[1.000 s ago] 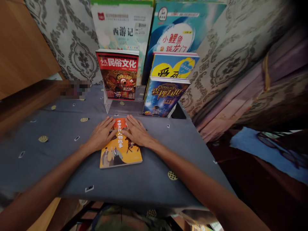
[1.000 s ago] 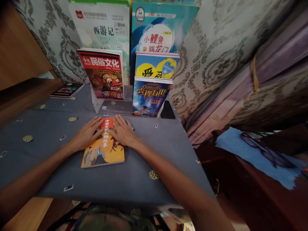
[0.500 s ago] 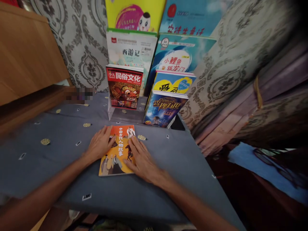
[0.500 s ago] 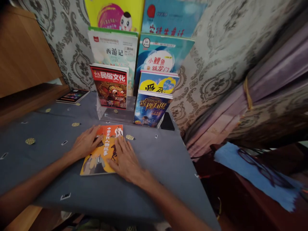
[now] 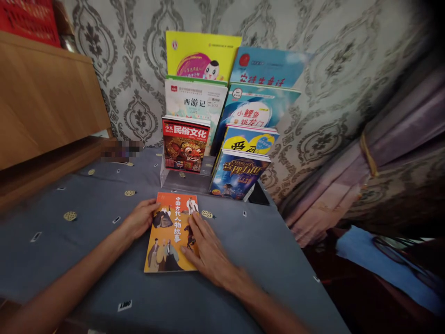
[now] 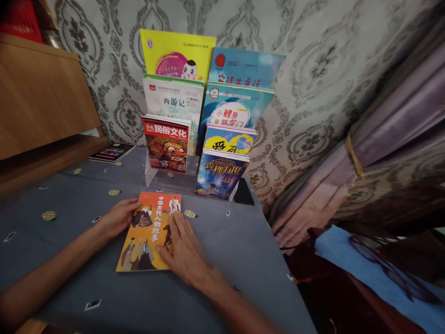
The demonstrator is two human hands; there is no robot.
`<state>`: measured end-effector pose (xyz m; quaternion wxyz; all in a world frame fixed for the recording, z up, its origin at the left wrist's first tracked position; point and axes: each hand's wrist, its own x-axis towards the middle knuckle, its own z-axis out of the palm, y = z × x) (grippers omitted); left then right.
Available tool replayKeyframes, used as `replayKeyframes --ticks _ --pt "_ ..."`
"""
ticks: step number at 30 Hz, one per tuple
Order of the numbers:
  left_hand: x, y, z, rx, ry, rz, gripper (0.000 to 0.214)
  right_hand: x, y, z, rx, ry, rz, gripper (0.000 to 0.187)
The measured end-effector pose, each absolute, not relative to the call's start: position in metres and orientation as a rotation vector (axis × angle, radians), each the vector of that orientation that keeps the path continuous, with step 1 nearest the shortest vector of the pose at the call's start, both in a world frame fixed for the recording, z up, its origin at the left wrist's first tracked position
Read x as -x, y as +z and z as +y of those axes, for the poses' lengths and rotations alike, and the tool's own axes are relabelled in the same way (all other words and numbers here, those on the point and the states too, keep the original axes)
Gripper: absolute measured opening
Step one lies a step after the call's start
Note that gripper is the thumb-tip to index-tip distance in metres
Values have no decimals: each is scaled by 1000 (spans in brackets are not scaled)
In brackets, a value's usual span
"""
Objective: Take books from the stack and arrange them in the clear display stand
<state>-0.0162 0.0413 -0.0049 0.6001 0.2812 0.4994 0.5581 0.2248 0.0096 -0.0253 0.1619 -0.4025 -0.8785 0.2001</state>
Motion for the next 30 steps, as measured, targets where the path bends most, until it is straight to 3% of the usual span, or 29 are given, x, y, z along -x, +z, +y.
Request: replayKeyframes --ticks 12,15,26,30 --pt "-1 8 30 -498 1425 1042 12 -224 -37 13 1248 627 -2154 89" --pt "-7 16 30 -506 1500 1032 13 -218 -39 14 1224 741 -1998 84" --pt "-13 38 35 -681 1674 1076 52 -199 -14 21 1050 730 -1927 74" --pt "-7 40 24 -877 1721 1180 58 -207 -3 20 1011 798 -1931 52"
